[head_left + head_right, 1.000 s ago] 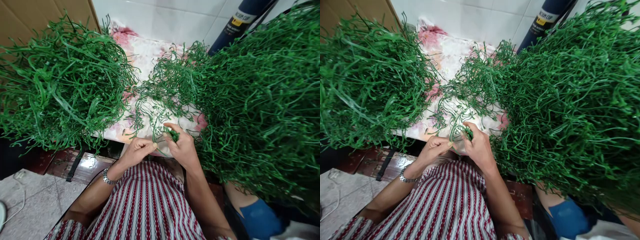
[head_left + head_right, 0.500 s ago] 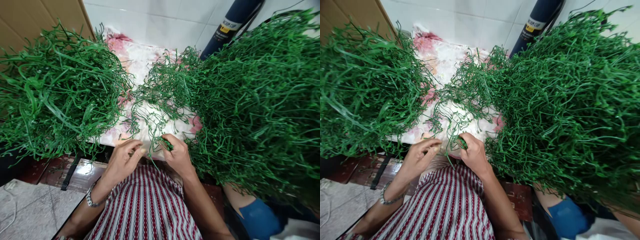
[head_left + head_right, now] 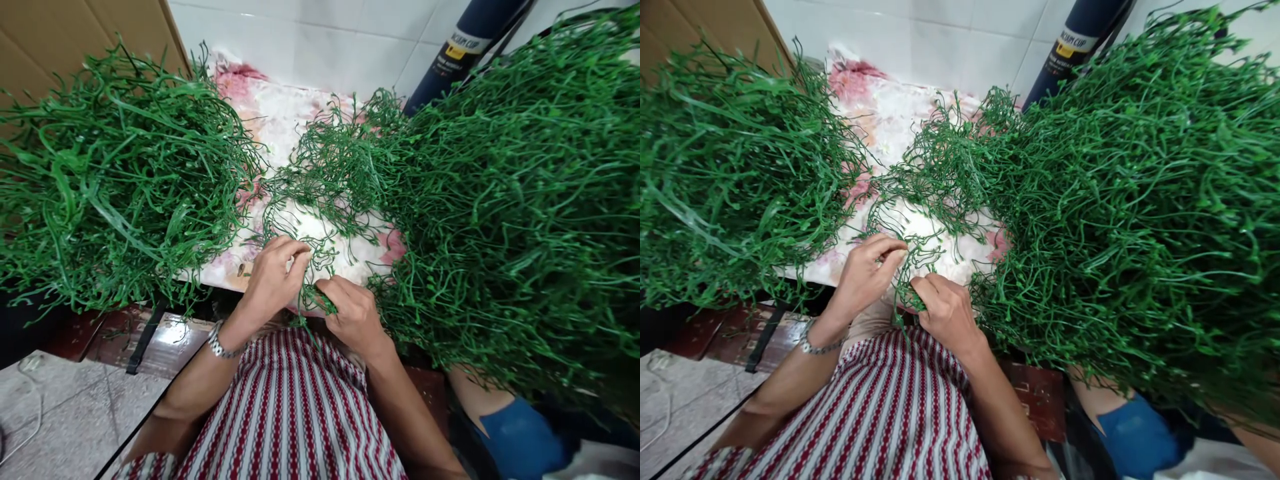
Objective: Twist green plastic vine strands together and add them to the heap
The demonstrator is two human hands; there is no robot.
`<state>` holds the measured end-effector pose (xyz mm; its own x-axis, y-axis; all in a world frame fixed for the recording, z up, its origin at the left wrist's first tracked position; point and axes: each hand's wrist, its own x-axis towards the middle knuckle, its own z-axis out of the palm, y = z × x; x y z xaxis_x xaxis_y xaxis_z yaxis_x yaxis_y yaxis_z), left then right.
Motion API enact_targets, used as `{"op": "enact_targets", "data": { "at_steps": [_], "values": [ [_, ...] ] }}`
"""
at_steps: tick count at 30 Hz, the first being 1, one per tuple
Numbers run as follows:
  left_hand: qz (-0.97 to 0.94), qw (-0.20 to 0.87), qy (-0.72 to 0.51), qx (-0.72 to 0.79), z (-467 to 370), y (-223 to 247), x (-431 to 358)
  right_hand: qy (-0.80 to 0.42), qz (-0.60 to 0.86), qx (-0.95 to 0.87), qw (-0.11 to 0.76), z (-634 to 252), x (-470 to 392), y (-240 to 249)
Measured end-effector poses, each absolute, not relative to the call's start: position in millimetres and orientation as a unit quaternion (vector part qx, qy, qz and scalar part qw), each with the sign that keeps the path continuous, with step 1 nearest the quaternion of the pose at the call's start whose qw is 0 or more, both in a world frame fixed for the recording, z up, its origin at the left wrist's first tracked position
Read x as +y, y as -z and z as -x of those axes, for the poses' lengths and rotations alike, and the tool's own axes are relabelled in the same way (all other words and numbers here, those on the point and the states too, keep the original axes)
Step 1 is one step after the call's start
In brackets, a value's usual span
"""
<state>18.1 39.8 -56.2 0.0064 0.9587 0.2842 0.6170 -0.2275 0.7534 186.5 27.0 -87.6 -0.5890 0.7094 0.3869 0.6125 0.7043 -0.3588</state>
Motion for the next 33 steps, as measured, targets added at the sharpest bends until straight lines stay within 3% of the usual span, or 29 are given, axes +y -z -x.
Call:
{"op": "enact_targets", "data": {
  "at_steps": [5,14,18,22,27,33],
  "values": [
    [-0.668,0.296,-0.327,0.599,-26,70,64,-0.051,0.367,-0.897,0.241,-183,26,91],
    [-0.583,0.392,-0.386,0.598,-30,72,55,-0.063,0.344,-0.906,0.24,-177,25,94],
    [-0.574,0.425,-0.432,0.551,-22,71,50,-0.172,0.341,-0.862,0.334,-185,21,81],
    [-0.564,0.483,-0.43,0.514,-16,67,42,-0.177,0.372,-0.816,0.404,-197,23,55],
    [-0.556,0.53,-0.41,0.492,-15,54,31,-0.153,0.348,-0.847,0.372,-198,34,31],
    [-0.546,0.587,-0.392,0.452,-12,53,21,-0.227,0.311,-0.862,0.331,-190,41,42]
  ]
}}
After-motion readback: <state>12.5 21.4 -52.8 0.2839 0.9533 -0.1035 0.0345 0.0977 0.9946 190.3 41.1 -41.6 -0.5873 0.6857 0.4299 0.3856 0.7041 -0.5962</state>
